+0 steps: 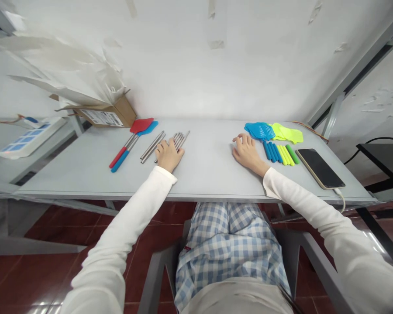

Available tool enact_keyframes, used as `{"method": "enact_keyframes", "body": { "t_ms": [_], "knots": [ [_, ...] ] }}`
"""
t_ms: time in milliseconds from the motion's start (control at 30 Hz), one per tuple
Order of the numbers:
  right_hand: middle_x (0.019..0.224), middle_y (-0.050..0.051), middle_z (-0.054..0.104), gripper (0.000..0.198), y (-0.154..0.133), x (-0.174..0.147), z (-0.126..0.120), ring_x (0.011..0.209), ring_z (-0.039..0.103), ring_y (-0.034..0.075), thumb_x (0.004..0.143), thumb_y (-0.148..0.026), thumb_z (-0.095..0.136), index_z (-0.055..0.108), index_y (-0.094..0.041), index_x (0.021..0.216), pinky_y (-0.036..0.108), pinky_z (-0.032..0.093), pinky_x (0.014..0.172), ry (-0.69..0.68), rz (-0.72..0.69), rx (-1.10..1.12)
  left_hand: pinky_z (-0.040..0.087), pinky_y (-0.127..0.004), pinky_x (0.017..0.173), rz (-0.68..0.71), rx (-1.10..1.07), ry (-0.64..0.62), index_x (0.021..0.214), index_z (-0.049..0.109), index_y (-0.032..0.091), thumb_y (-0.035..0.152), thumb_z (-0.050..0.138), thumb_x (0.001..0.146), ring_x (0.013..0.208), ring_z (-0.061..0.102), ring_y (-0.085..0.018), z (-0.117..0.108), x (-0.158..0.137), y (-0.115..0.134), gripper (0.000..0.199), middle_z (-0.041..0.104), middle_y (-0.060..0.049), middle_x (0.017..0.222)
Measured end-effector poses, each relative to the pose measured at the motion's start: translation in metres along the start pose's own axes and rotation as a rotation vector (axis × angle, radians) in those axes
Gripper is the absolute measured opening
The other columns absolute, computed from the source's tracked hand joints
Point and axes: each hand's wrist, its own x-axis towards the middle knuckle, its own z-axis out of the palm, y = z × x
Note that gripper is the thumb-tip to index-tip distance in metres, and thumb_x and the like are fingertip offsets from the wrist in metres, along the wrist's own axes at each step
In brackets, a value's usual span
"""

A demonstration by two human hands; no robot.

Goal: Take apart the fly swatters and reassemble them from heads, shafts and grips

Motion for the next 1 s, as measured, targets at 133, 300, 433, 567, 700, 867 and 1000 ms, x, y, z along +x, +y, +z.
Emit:
{"method": "enact_keyframes", "body": {
  "t_ms": [133,300,433,567,700,867,1000],
  "knots": [
    [0.129,0.024,0.049,0.038,0.002,0.01,0.008,0.113,0.045,0.036,0.089,-0.019,0.04,0.053,-0.008,0.123,0.048,0.035,0.095,-0.008,-0.052,0.047,0.034,-0.056,0.102,-0.039,0.036,0.06,0.13,0.052,0.006,0.03,0.043,0.086,0.127,0.043,-0.044,0.004,0.011,-0.015,0.05,0.045,-0.028,0.137],
    [0.123,0.023,0.049,0.034,0.006,0.009,0.012,0.11,0.045,0.035,0.088,-0.017,0.039,0.055,-0.01,0.118,0.049,0.037,0.094,-0.026,-0.019,0.132,0.031,-0.062,0.103,-0.039,0.013,0.098,0.132,0.048,0.007,0.033,0.046,0.083,0.133,0.036,-0.046,-0.001,0.025,-0.028,0.056,0.037,-0.029,0.146],
    [0.119,0.022,0.05,0.031,0.008,0.006,0.015,0.107,0.046,0.034,0.09,-0.019,0.037,0.057,-0.012,0.113,0.049,0.039,0.092,-0.027,0.006,0.2,0.027,-0.068,0.103,-0.144,-0.057,0.006,0.14,0.04,0.009,0.039,0.048,0.082,0.137,0.032,-0.048,-0.006,0.036,-0.035,0.065,0.035,-0.03,0.149],
    [0.119,0.021,0.05,0.032,0.009,0.006,0.018,0.107,0.047,0.034,0.09,-0.021,0.038,0.058,-0.012,0.113,0.05,0.039,0.093,-0.027,0.025,0.231,0.025,-0.066,0.106,-0.202,-0.083,-0.098,0.136,0.042,0.006,0.042,0.044,0.085,0.136,0.035,-0.048,-0.009,0.041,-0.041,0.063,0.04,-0.032,0.145],
    [0.118,0.021,0.05,0.032,0.011,0.005,0.019,0.107,0.047,0.034,0.091,-0.023,0.038,0.058,-0.013,0.113,0.051,0.04,0.093,-0.016,0.027,0.262,0.028,-0.063,0.108,-0.224,-0.119,-0.161,0.136,0.042,0.009,0.043,0.05,0.085,0.138,0.037,-0.045,-0.016,0.046,-0.048,0.062,0.039,-0.029,0.147],
    [0.117,0.021,0.05,0.032,0.011,0.005,0.02,0.106,0.048,0.034,0.09,-0.024,0.038,0.059,-0.013,0.112,0.052,0.04,0.093,-0.001,0.037,0.279,0.039,-0.049,0.107,-0.213,-0.16,0.054,0.13,0.044,0.008,0.03,0.052,0.087,0.131,0.048,-0.035,-0.032,0.053,-0.071,0.048,0.048,-0.024,0.139],
    [0.117,0.02,0.05,0.032,0.011,0.005,0.02,0.108,0.047,0.034,0.091,-0.024,0.037,0.058,-0.014,0.113,0.053,0.04,0.095,-0.015,0.047,0.285,0.036,-0.058,0.101,-0.278,-0.017,0.144,0.112,0.052,0.0,0.033,0.053,0.087,0.131,0.042,-0.045,-0.036,0.057,-0.1,0.042,0.049,-0.027,0.133]
  ]
}}
